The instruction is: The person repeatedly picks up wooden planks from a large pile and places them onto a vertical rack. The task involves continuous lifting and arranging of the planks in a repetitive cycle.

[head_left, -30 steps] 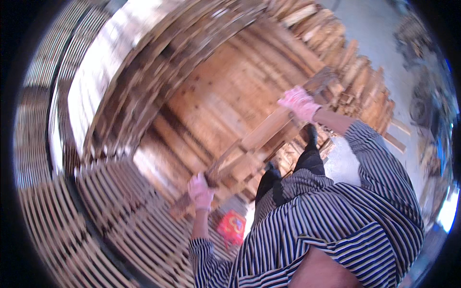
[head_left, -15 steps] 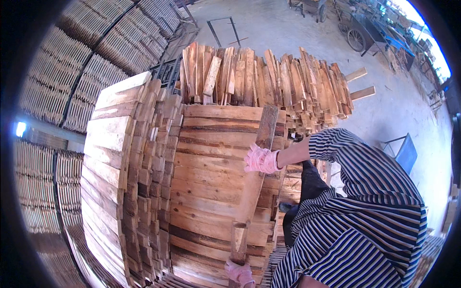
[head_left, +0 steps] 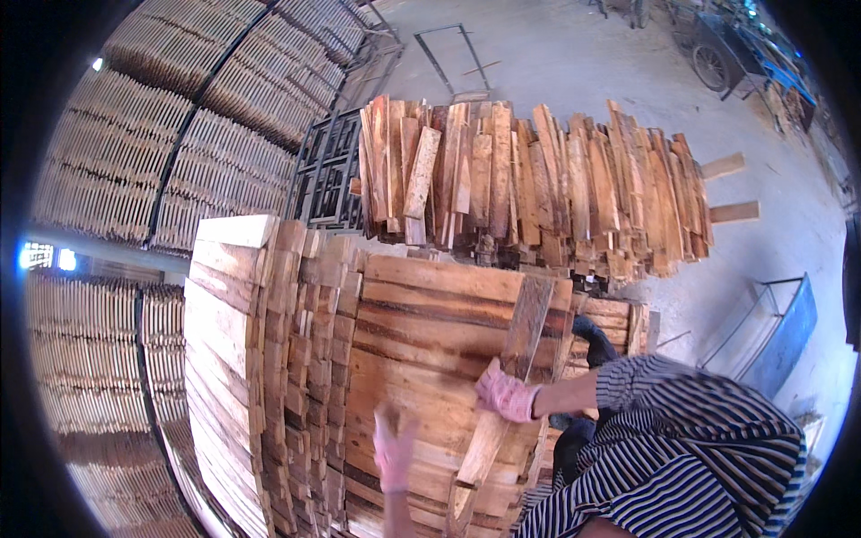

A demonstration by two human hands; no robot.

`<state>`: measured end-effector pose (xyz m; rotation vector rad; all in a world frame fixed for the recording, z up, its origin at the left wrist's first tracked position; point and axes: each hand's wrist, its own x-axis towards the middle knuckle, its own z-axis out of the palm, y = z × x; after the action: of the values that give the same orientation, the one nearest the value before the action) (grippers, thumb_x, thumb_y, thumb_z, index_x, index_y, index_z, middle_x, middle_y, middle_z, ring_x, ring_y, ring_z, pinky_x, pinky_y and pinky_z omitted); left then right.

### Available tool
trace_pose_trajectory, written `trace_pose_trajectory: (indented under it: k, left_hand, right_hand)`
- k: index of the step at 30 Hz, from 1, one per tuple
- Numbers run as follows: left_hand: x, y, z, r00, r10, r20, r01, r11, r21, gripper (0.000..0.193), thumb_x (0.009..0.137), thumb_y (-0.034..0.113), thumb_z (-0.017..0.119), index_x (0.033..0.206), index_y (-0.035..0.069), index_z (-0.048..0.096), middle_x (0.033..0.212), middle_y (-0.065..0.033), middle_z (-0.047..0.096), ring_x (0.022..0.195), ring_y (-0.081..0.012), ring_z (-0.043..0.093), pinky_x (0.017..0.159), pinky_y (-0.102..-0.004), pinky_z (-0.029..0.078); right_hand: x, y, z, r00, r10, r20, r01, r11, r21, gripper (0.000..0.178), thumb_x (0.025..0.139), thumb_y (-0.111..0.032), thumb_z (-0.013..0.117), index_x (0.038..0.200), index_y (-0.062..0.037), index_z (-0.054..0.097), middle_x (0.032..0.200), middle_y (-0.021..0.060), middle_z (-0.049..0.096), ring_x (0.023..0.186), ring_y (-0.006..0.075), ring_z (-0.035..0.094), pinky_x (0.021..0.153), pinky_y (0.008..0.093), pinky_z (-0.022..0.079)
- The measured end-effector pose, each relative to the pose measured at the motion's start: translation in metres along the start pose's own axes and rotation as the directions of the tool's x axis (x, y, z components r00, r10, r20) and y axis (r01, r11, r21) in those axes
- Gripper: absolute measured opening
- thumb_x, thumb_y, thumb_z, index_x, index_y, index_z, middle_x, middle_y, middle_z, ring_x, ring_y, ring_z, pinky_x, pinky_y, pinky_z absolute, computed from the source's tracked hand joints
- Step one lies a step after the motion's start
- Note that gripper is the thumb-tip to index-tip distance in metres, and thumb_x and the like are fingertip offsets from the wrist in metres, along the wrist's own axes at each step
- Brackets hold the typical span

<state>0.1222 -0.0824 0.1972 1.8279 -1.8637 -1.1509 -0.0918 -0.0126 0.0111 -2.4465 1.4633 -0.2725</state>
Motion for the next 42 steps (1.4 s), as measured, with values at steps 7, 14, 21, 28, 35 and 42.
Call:
trace_pose_trajectory:
  k: [7, 14, 21, 28, 35, 42]
  left_hand:
    - [0.352, 0.093, 0.125, 0.939, 0.343, -0.033, -0.344, 0.928, -0.145, 0.050, 0.095, 0.023, 0.069, 0.138, 0.004, 0.052, 0.131, -0.0139, 0.063, 0.120, -0.0233, 0.060, 0.101, -0.0352, 0.048]
    - [0.549, 0.080, 0.226, 0.978, 0.118, -0.171, 0.035, 0.718, 0.695, 0.077, 0.085, 0.042, 0.073, 0.146, 0.007, 0.041, 0.144, -0.0214, 0.053, 0.125, -0.0368, 0.058, 0.105, -0.0453, 0.048]
    - [0.571, 0.110, 0.243, 0.987, 0.033, -0.159, 0.102, 0.636, 0.765, 0.055, 0.074, 0.038, 0.082, 0.111, 0.006, 0.056, 0.112, -0.0199, 0.069, 0.101, -0.0360, 0.070, 0.080, -0.0479, 0.058]
    - [0.492, 0.144, 0.299, 0.937, 0.082, 0.338, 0.085, 0.889, -0.451, 0.062, 0.086, 0.017, 0.078, 0.138, -0.003, 0.050, 0.119, -0.0150, 0.069, 0.102, -0.0212, 0.068, 0.083, -0.0300, 0.058]
    - [0.513, 0.159, 0.301, 0.991, 0.057, 0.118, -0.051, 0.997, -0.053, 0.104, 0.074, 0.034, 0.088, 0.155, 0.007, 0.028, 0.152, -0.0228, 0.041, 0.141, -0.0330, 0.040, 0.116, -0.0350, 0.037]
    - [0.563, 0.106, 0.273, 0.962, -0.267, -0.054, 0.228, 0.681, 0.696, 0.089, 0.066, 0.048, 0.090, 0.131, 0.003, 0.049, 0.129, -0.0234, 0.061, 0.118, -0.0377, 0.063, 0.095, -0.0456, 0.054]
  right_hand:
    - [-0.019, 0.079, -0.073, 0.923, -0.350, -0.159, 0.384, 0.821, 0.423, 0.052, 0.096, -0.035, 0.055, 0.141, -0.0106, 0.048, 0.136, 0.0158, 0.056, 0.121, 0.0351, 0.058, 0.106, 0.0532, 0.041]
    - [-0.101, 0.258, -0.162, 0.906, 0.400, -0.137, -0.193, 0.680, 0.707, 0.052, 0.081, -0.023, 0.077, 0.130, -0.0137, 0.062, 0.115, 0.0120, 0.068, 0.105, 0.0330, 0.067, 0.089, 0.0426, 0.054]
    - [-0.157, 0.329, -0.101, 0.606, 0.795, 0.016, -0.571, 0.421, 0.705, 0.046, 0.078, -0.015, 0.076, 0.122, -0.0128, 0.063, 0.114, 0.0130, 0.066, 0.110, 0.0332, 0.064, 0.092, 0.0419, 0.053]
    - [-0.103, 0.348, -0.106, 0.647, 0.760, 0.054, -0.550, 0.416, 0.724, 0.046, 0.081, -0.017, 0.075, 0.126, -0.0170, 0.062, 0.113, 0.0118, 0.067, 0.106, 0.0330, 0.065, 0.090, 0.0398, 0.053]
    - [-0.080, 0.365, -0.082, 0.702, 0.703, 0.110, -0.557, 0.446, 0.701, 0.044, 0.085, -0.022, 0.073, 0.128, -0.0185, 0.061, 0.114, 0.0110, 0.067, 0.110, 0.0318, 0.065, 0.091, 0.0385, 0.053]
    - [-0.039, 0.373, -0.061, 0.720, 0.613, 0.326, -0.650, 0.431, 0.626, 0.050, 0.087, -0.029, 0.072, 0.134, -0.0245, 0.056, 0.130, 0.0052, 0.062, 0.122, 0.0297, 0.060, 0.101, 0.0385, 0.050]
